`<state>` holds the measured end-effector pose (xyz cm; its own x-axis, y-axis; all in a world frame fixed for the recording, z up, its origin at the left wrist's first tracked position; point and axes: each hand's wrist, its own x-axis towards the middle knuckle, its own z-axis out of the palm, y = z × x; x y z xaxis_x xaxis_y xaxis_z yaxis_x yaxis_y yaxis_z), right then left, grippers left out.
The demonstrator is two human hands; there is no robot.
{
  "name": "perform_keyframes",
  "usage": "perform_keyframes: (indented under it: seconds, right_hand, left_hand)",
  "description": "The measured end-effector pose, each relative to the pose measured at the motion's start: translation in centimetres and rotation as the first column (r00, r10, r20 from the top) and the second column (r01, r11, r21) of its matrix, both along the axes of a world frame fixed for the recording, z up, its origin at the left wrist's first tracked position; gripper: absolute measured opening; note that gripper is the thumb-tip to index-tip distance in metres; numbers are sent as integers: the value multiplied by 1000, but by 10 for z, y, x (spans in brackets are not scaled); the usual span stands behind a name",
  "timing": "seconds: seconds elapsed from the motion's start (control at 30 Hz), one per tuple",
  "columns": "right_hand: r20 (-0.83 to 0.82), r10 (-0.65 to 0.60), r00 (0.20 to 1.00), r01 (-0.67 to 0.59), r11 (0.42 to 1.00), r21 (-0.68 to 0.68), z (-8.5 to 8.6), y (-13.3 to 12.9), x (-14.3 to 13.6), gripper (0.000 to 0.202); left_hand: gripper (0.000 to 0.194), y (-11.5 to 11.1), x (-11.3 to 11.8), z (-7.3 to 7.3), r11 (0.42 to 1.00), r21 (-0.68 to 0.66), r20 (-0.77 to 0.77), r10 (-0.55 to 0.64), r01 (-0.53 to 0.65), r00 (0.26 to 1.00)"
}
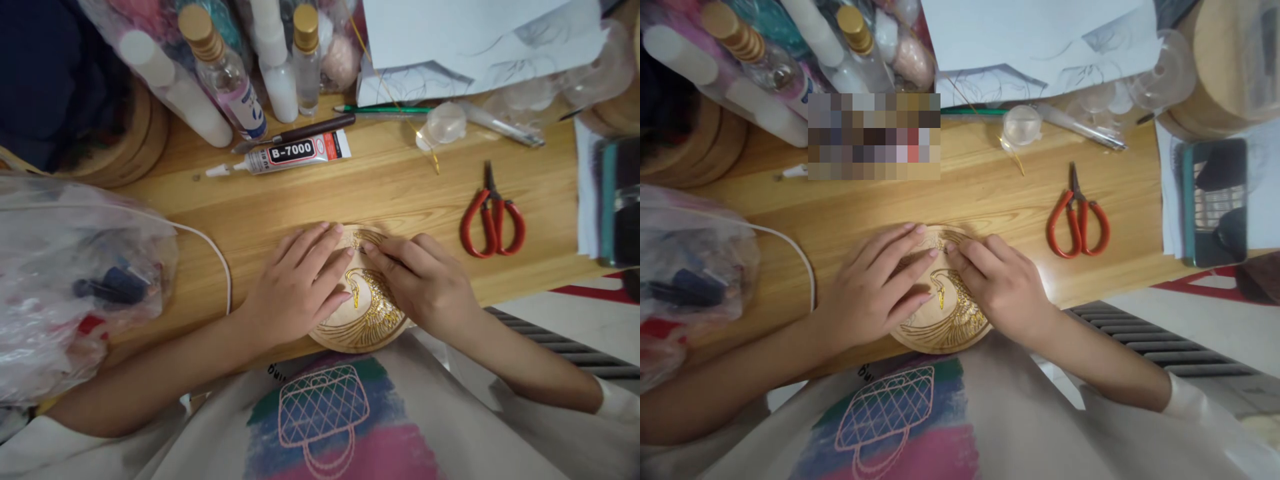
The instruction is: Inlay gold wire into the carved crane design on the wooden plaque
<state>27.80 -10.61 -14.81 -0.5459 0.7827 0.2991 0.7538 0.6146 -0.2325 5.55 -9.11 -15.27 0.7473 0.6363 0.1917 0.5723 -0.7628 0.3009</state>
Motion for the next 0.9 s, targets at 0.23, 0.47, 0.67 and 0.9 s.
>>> perform_keyframes:
  seconds: [0.23, 0.47, 0.67, 0.9]
  right_hand:
    - [53, 26, 998, -22, 998, -66, 8, 4, -1, 21]
    - [46, 13, 999, -8, 993, -121, 11, 3, -3, 27]
    - [98, 46, 994, -41, 998, -49, 11, 3, -3, 22]
    - [171, 41, 984, -45, 999, 16, 14, 2, -7, 27]
  left_hand:
    - [40, 1, 0, 0, 1000, -9, -5, 1, -1, 1000]
    - [39, 1, 0, 2, 1000, -10, -14, 5, -5, 1000]
    - [39, 0, 0, 0, 1000, -11, -5, 6, -6, 1000]
    - [38, 0, -1, -2, 1000, 25, 16, 0, -1, 1000]
